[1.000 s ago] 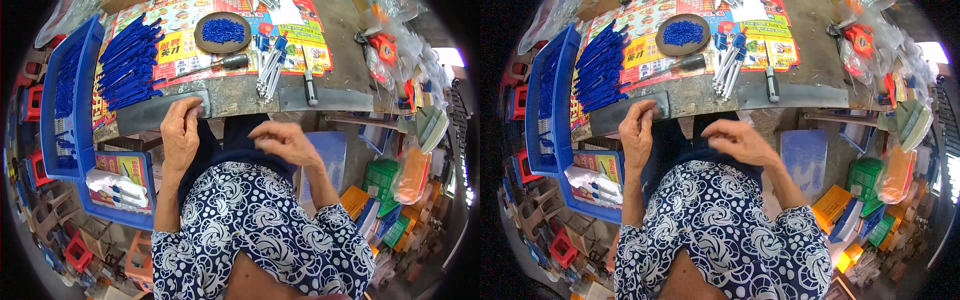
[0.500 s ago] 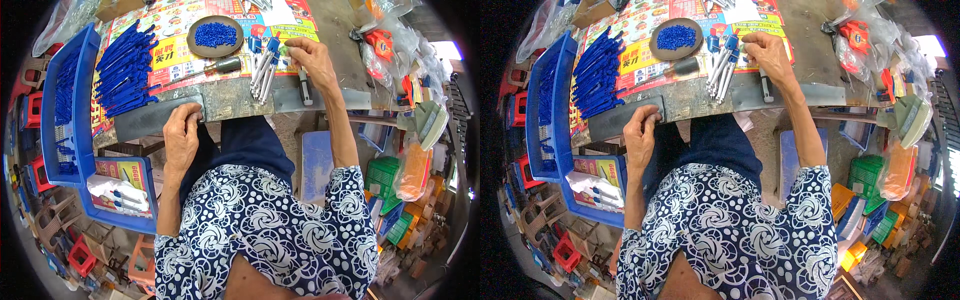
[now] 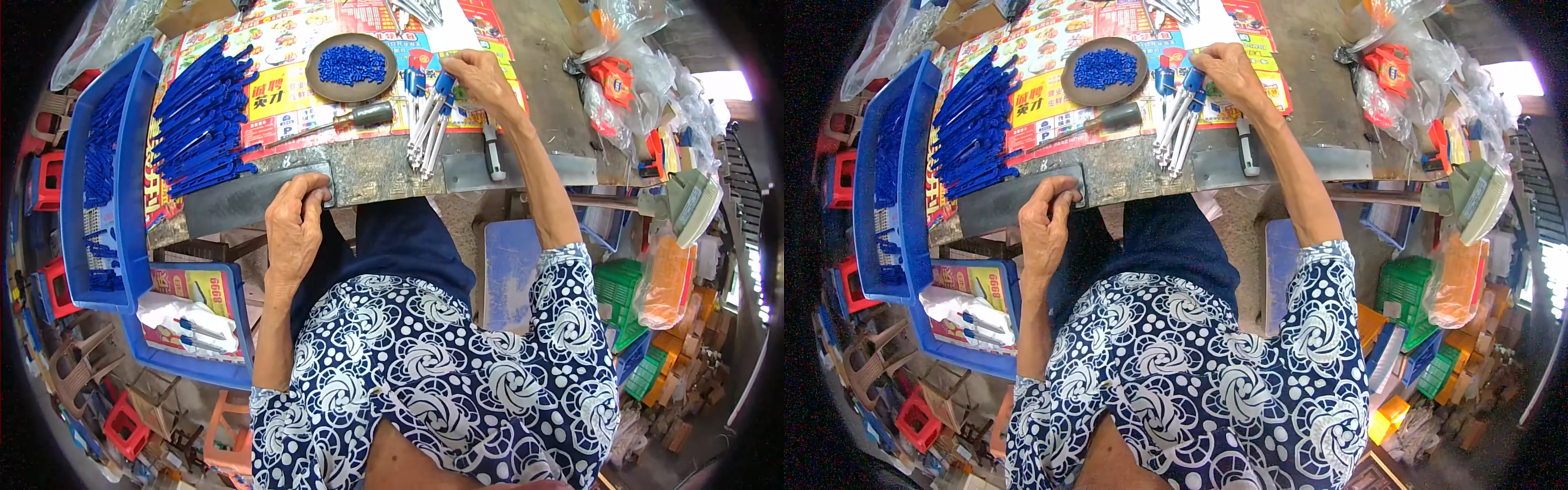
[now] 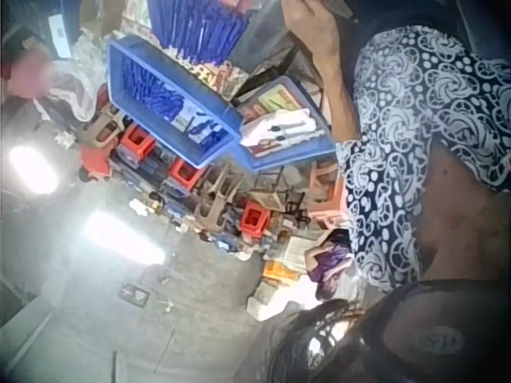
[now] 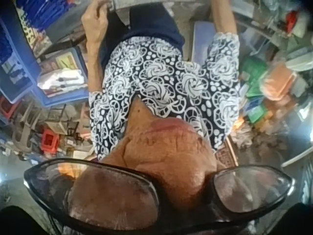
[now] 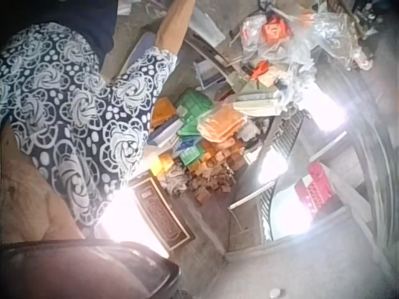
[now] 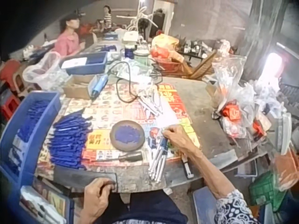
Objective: Assembling drafting compasses by inserting metal rods and components into plastic handles at a manual workstation.
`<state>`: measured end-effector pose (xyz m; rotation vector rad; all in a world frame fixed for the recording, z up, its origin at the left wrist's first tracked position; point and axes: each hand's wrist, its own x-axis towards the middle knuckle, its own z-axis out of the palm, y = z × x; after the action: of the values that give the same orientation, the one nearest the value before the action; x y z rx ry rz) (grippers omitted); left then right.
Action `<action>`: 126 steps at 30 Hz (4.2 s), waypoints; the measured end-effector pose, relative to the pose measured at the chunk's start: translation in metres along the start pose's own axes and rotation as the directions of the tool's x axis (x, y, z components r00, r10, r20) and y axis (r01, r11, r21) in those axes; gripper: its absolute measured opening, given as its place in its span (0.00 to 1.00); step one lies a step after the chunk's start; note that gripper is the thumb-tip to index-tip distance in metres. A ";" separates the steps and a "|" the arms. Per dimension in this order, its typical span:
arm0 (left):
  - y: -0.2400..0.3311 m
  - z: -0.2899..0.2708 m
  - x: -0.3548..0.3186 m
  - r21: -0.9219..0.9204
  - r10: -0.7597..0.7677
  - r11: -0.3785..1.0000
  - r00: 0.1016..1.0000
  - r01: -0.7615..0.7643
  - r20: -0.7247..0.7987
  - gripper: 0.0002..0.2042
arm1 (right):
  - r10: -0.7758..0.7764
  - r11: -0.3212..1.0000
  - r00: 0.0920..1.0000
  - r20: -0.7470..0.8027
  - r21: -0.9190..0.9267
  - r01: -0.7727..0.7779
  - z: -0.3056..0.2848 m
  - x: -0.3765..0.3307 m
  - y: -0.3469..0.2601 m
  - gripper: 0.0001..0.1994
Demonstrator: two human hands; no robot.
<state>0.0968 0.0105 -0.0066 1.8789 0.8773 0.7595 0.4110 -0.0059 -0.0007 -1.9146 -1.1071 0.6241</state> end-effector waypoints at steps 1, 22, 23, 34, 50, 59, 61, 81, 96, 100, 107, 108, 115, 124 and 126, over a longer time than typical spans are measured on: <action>0.000 0.000 0.000 -0.013 -0.008 1.000 1.000 0.008 0.001 0.06 | 0.024 1.000 1.000 -0.004 0.007 -0.024 0.001 0.001 0.000 0.10; 0.004 -0.006 0.001 -0.245 -0.156 0.954 0.984 0.174 0.089 0.06 | 0.000 0.751 0.988 0.155 0.653 -0.103 -0.009 -0.028 -0.020 0.07; 0.007 -0.006 0.001 -0.378 -0.190 0.898 0.974 0.223 0.123 0.07 | -0.005 0.738 0.988 0.152 0.667 -0.099 -0.006 -0.034 -0.029 0.07; -0.002 -0.005 -0.006 -0.750 -0.058 0.351 0.812 0.561 0.581 0.22 | -0.003 0.771 0.955 0.297 0.609 -0.187 0.072 -0.060 -0.042 0.08; -0.015 0.005 -0.015 -0.733 -0.033 0.196 0.751 0.651 0.659 0.21 | 0.016 0.855 0.963 0.270 0.495 -0.154 0.077 -0.074 -0.043 0.08; -0.020 0.007 -0.018 -0.736 -0.018 0.167 0.749 0.655 0.662 0.20 | 0.002 0.851 0.961 0.275 0.505 -0.146 0.078 -0.076 -0.040 0.07; -0.019 0.007 -0.018 -0.737 -0.022 0.163 0.749 0.656 0.662 0.20 | 0.001 0.849 0.962 0.272 0.508 -0.144 0.078 -0.076 -0.039 0.07; -0.018 0.012 -0.019 -0.724 -0.023 0.156 0.736 0.671 0.677 0.20 | 0.031 0.848 0.973 0.230 0.509 -0.147 0.077 -0.085 -0.039 0.09; -0.015 0.011 -0.026 -0.687 -0.089 0.325 0.744 0.650 0.662 0.17 | 0.024 0.832 0.969 0.244 0.533 -0.155 0.079 -0.088 -0.046 0.08; -0.014 0.012 -0.026 -0.685 -0.095 0.352 0.752 0.638 0.652 0.17 | 0.017 0.815 0.967 0.253 0.557 -0.161 0.080 -0.087 -0.045 0.07; -0.011 0.011 -0.026 -0.676 -0.100 0.371 0.751 0.637 0.652 0.17 | 0.033 0.816 0.963 0.266 0.550 -0.180 0.082 -0.087 -0.044 0.08; -0.010 0.010 -0.027 -0.677 -0.100 0.370 0.751 0.637 0.652 0.17 | 0.031 0.813 0.963 0.266 0.553 -0.179 0.082 -0.087 -0.043 0.07; -0.014 0.011 -0.029 -0.680 -0.100 0.357 0.750 0.640 0.653 0.16 | 0.049 0.827 0.966 0.253 0.532 -0.181 0.084 -0.089 -0.046 0.07; -0.013 0.010 -0.030 -0.687 -0.095 0.350 0.754 0.636 0.650 0.15 | 0.047 0.830 0.964 0.261 0.527 -0.183 0.086 -0.089 -0.043 0.08; -0.013 0.010 -0.030 -0.691 -0.095 0.339 0.754 0.639 0.650 0.15 | 0.045 0.833 0.964 0.262 0.523 -0.181 0.085 -0.089 -0.044 0.08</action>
<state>0.0847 -0.0139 -0.0263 0.7207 0.3657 0.2489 0.2839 -0.0364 -0.0083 -1.4349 -0.8367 1.1315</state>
